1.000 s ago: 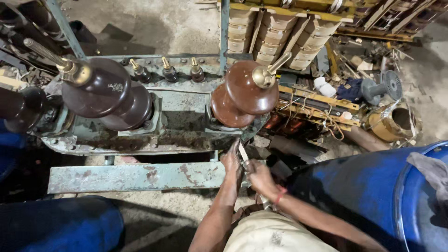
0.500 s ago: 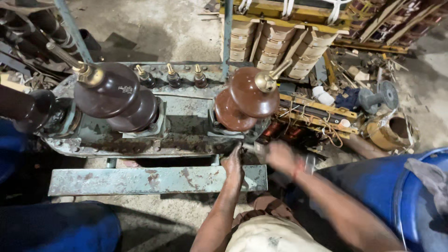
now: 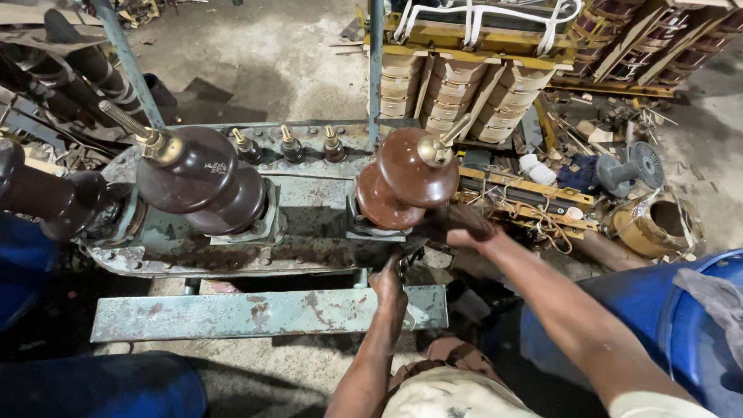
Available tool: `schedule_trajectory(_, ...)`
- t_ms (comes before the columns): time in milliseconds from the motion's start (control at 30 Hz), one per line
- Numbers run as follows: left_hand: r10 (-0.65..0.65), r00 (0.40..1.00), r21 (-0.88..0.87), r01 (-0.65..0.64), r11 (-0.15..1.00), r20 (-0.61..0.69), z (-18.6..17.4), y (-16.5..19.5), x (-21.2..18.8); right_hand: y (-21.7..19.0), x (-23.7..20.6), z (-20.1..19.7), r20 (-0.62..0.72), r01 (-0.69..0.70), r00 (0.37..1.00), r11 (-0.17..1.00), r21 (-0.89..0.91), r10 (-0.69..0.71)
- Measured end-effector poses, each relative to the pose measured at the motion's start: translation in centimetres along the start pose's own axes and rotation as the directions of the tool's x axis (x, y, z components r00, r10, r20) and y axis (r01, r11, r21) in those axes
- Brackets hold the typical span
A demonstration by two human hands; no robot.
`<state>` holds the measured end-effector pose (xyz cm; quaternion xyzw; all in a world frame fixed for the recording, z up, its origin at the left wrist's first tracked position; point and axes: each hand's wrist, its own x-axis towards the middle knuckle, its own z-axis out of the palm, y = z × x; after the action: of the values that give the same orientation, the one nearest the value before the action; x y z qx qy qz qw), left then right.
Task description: The person uses wrenches to loosen and unscrew bolts on a metal tank fitted with porcelain bushings, working around the flange and repositioning the wrenches on different fasteners. They move along the assembly, holding the hardware by hand while turning the bolts loose.
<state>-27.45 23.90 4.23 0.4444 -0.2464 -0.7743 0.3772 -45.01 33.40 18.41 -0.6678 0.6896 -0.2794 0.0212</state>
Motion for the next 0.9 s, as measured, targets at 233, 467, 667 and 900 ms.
schedule_trajectory(233,-0.148,0.988,0.037,0.147,0.988,0.032,-1.2,-0.7,0.3,-12.2,-8.2,10.0,0.008,-0.686,0.696,0.662,0.303,0.718)
schedule_trajectory(467,-0.102,0.992,-0.063,0.106,0.992,0.067,-0.3,1.2,-1.0,2.1,0.8,-1.0,0.225,-0.032,0.973,0.995,-0.096,0.053)
schedule_trajectory(667,0.142,0.989,0.036,-0.143,0.989,0.030,0.1,0.2,0.1,-5.6,-3.0,4.6,0.321,-0.520,0.737,0.803,-0.292,0.595)
schedule_trajectory(900,-0.180,0.979,-0.129,0.191,0.973,0.094,-0.1,1.8,-1.9,-8.0,-7.5,7.0,0.277,-0.666,0.707,0.744,-0.049,0.651)
